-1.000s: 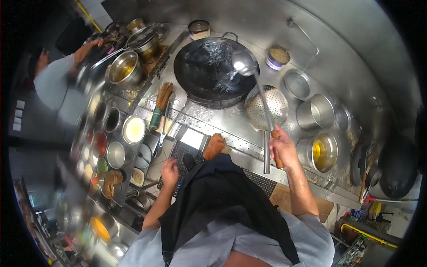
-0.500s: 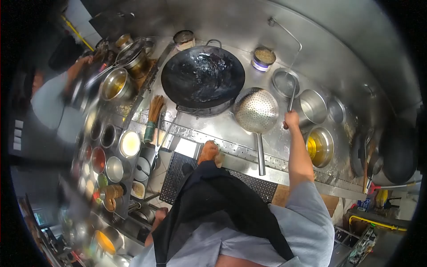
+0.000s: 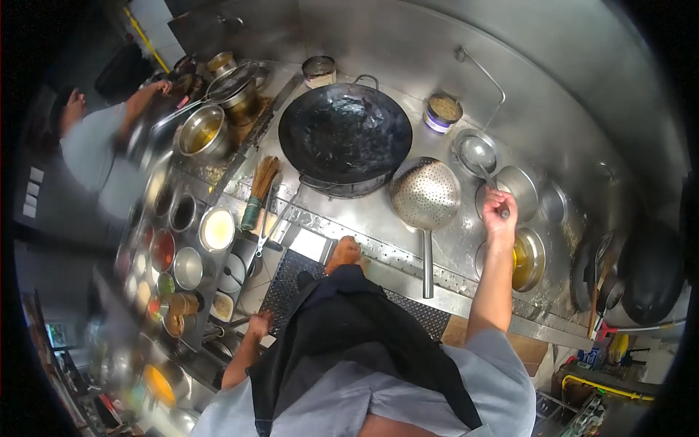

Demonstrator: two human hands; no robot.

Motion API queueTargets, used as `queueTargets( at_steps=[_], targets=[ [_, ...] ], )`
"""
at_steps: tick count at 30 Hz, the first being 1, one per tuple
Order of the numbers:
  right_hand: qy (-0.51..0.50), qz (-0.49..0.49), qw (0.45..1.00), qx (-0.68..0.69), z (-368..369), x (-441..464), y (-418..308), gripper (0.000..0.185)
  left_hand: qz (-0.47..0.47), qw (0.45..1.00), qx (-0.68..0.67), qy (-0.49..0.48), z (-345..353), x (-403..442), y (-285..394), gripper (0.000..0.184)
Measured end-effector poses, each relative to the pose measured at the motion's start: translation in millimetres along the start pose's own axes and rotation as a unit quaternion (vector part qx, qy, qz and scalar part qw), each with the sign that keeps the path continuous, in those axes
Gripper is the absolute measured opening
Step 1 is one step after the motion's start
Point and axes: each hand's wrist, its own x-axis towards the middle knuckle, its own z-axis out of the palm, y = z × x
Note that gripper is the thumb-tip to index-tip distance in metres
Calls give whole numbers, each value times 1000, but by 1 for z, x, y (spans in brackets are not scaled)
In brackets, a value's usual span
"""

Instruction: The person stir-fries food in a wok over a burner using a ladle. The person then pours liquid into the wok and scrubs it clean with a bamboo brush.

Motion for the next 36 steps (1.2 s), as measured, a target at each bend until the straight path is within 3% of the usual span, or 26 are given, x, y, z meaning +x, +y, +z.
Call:
queueTargets(
  at_steps=[1,2,3,4,6,7,8,9,10,13,19,22,24,25,26,28,29,30,32,34,35,36],
  targets=[
    [-2,6,1000,-7,13,-17,8,34,-45,998,-28,-36,-12,14,-17,12],
    [-2,6,1000,-9,21,-30,14,34,115,977,127,-126,-34,53,-61,13],
    [-10,12,1000,-13,27,-42,19,38,331,878,314,-147,-46,74,-84,14],
    [-20,20,999,-17,33,-53,25,41,505,759,394,-113,-37,62,-66,15],
    [-41,30,998,-30,47,-77,42,45,222,892,385,-87,-43,60,-75,20],
    [-61,42,996,-44,54,-88,50,45,82,921,376,-54,-32,37,-53,23],
    [-82,54,993,-58,60,-98,58,45,82,923,373,-53,-27,36,-43,23],
    [-74,55,994,-65,65,-106,65,46,-11,985,166,-50,-29,52,-47,24],
    [-75,57,993,-68,72,-115,75,46,-103,992,-50,-45,-30,60,-49,25],
    [-60,106,991,-61,82,-135,99,49,-65,985,149,56,26,10,21,25],
    [-43,188,970,-146,70,-139,125,43,-9,993,99,60,42,8,14,25],
    [-21,206,959,-194,55,-130,134,33,-47,991,91,90,49,-9,16,22],
    [-11,191,934,-303,54,-129,142,29,-37,991,114,59,37,0,-7,22],
    [-3,170,925,-340,47,-125,141,40,-26,990,138,26,27,10,-27,24],
    [-4,171,924,-341,48,-125,140,40,-26,990,137,28,16,21,-50,24],
    [14,75,868,-491,51,-124,141,52,88,972,215,-39,2,30,-79,26],
    [26,38,839,-542,49,-120,135,57,88,972,213,-37,0,28,-84,26],
    [24,40,839,-542,49,-117,125,57,142,954,260,-34,-2,26,-89,26],
    [-10,-96,775,-625,51,-112,101,59,196,932,304,-30,-4,25,-96,26],
    [19,-177,742,-646,65,-109,75,63,333,783,524,-48,-9,33,-103,23],
    [4,-187,742,-644,66,-97,50,55,332,783,523,-48,-8,38,-104,23],
    [-9,-197,741,-642,65,-83,28,47,142,958,232,-88,-8,43,-104,22]
  ],
)
